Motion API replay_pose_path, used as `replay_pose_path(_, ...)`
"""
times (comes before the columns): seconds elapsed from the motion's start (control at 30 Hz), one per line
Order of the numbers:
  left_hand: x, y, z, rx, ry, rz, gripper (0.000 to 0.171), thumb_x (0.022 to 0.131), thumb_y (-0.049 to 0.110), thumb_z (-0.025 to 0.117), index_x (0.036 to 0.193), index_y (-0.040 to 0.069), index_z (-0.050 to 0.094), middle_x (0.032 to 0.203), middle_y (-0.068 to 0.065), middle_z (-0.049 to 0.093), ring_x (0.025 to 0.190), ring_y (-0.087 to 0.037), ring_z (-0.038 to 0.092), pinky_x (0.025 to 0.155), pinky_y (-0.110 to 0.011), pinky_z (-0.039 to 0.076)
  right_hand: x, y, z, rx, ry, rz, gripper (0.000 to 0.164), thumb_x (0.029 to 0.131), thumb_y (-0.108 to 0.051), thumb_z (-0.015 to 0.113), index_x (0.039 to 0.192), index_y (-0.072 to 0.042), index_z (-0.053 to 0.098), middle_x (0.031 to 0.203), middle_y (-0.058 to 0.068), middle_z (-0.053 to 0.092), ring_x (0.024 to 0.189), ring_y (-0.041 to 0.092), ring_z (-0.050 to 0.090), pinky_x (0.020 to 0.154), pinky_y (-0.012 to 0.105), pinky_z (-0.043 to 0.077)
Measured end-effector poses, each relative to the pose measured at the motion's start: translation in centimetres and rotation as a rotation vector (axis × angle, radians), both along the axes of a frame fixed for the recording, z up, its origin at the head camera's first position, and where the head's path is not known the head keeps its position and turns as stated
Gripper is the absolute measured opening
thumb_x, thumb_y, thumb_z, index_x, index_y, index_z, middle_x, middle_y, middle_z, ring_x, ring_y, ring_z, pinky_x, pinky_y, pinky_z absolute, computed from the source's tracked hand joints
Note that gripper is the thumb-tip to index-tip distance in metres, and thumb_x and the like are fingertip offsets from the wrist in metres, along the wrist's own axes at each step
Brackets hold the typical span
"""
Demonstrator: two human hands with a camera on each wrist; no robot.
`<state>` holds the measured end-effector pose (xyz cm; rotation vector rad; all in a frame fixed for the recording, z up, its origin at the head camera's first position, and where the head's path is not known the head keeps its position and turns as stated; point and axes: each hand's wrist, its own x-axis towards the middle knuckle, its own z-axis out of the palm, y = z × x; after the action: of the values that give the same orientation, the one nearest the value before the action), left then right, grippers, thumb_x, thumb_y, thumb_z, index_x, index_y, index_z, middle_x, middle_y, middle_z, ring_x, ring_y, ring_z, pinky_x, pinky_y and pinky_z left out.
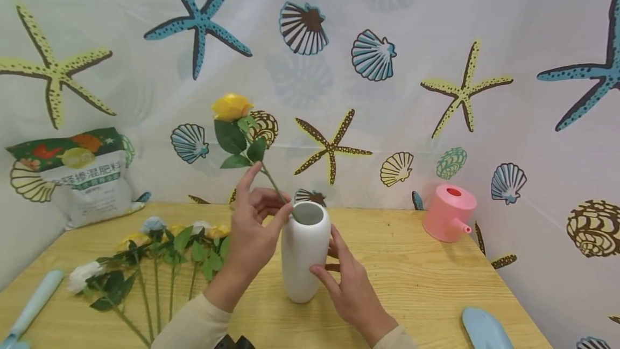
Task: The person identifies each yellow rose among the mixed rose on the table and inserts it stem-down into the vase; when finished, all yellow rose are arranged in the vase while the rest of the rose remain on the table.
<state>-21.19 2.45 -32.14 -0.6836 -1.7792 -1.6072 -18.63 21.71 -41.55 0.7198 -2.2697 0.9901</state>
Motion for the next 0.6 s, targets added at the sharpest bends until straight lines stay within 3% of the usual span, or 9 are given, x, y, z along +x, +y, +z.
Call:
replay_pose_path(0.17, -0.16, -0.3, -0.31, -0.172, 0.125, 0.054, 0.065, 0.088, -0.001, 0.075, 0.146, 0.005, 0.045, 0.092, -0.01, 0.073, 0.081, -0.02, 0.069, 0.073, -0.028, 0.06, 0.08, 0.11, -0.17, 0.01, -0.008, 0.005, 0.084, 0.091, -0.004, 0.072, 0.159, -0.005, 0.022, 0.129, 0.025, 0.065, 0.106, 0.035, 0.071, 0.077, 0.035, 0.063)
replay_pose_path(0.33, -0.1, -0.59, -0.29, -0.292, 0.211, 0.106, 0.045, 0.088, 0.003, 0.077, 0.13, 0.003, 0.062, 0.095, -0.007, 0.075, 0.082, -0.018, 0.069, 0.075, -0.028, 0.06, 0.0, 0.14, -0.2, 0.024, -0.01, 0.003, 0.083, 0.092, -0.006, 0.071, 0.159, -0.004, 0.022, 0.13, 0.026, 0.065, 0.106, 0.036, 0.071, 0.077, 0.036, 0.063)
replay_pose_path(0.6, 0.39, -0.8, -0.56, -0.371, 0.23, 0.151, 0.028, 0.082, 0.008, 0.083, 0.106, 0.003, 0.071, 0.1, -0.011, 0.072, 0.088, -0.024, 0.064, 0.074, -0.032, 0.058, 0.03, 0.08, -0.08, 0.024, -0.019, -0.007, 0.085, 0.091, -0.005, 0.072, 0.159, -0.005, 0.021, 0.128, 0.025, 0.065, 0.106, 0.035, 0.07, 0.078, 0.035, 0.063)
